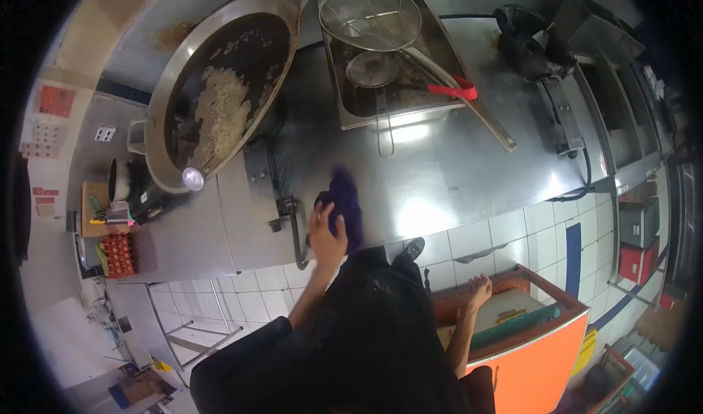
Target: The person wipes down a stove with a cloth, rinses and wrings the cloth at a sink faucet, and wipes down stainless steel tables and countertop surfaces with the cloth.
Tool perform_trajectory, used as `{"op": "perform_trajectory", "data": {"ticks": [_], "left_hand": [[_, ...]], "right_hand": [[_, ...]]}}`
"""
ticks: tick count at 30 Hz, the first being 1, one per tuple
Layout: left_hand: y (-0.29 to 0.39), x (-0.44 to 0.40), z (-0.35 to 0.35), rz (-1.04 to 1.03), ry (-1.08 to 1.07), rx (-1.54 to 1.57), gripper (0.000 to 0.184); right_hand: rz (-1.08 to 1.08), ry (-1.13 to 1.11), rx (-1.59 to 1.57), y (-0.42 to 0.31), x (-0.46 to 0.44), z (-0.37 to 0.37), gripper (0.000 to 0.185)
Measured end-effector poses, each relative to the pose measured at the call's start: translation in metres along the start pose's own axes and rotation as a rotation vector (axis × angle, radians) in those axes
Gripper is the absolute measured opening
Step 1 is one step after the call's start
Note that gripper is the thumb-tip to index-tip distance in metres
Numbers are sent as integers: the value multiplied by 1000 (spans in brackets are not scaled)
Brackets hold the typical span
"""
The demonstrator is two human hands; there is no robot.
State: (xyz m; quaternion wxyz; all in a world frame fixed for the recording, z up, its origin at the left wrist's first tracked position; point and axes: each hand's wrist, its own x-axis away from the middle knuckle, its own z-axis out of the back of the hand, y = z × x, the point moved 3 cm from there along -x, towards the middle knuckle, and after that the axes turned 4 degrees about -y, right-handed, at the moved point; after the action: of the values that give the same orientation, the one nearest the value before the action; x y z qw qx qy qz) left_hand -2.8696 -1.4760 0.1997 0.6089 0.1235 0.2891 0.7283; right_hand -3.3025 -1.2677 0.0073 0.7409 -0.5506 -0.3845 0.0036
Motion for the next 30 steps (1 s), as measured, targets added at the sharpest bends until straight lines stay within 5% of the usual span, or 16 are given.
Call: {"op": "perform_trajectory", "data": {"ticks": [5, 7, 11, 13, 16, 18, 22, 23, 27, 30], "left_hand": [[-15, -18, -61, -74, -263, -217, 55], [-28, -88, -78, -219, -259, -406, 58], [-83, -298, -121, -84, 9, -472, 60], [-89, -366, -136, -24, -29, -274, 60], [-81, -354, -144, -101, -104, -222, 59], [-57, -275, -125, -249, -229, -401, 59], [-41, -113, -96, -140, -507, -264, 55], [-49, -128, -97, -140, -519, -260, 55], [-81, -308, -120, -133, -33, -429, 52], [-99, -442, -162, -37, -32, -437, 55]], "right_hand": [[35, -55, 35, -16, -43, -6, 34], [115, 22, 42, -37, -53, -34, 38], [87, 186, -64, -85, -92, -84, 42], [96, 221, -99, -92, -122, -99, 45], [81, 265, -168, -78, -159, -113, 45], [64, 306, -142, -90, -154, -130, 46], [51, 324, -99, -101, -136, -138, 47], [46, 325, -91, -101, -132, -139, 47], [45, 318, -72, -104, -130, -142, 48], [43, 316, -74, -101, -129, -143, 49]]}}
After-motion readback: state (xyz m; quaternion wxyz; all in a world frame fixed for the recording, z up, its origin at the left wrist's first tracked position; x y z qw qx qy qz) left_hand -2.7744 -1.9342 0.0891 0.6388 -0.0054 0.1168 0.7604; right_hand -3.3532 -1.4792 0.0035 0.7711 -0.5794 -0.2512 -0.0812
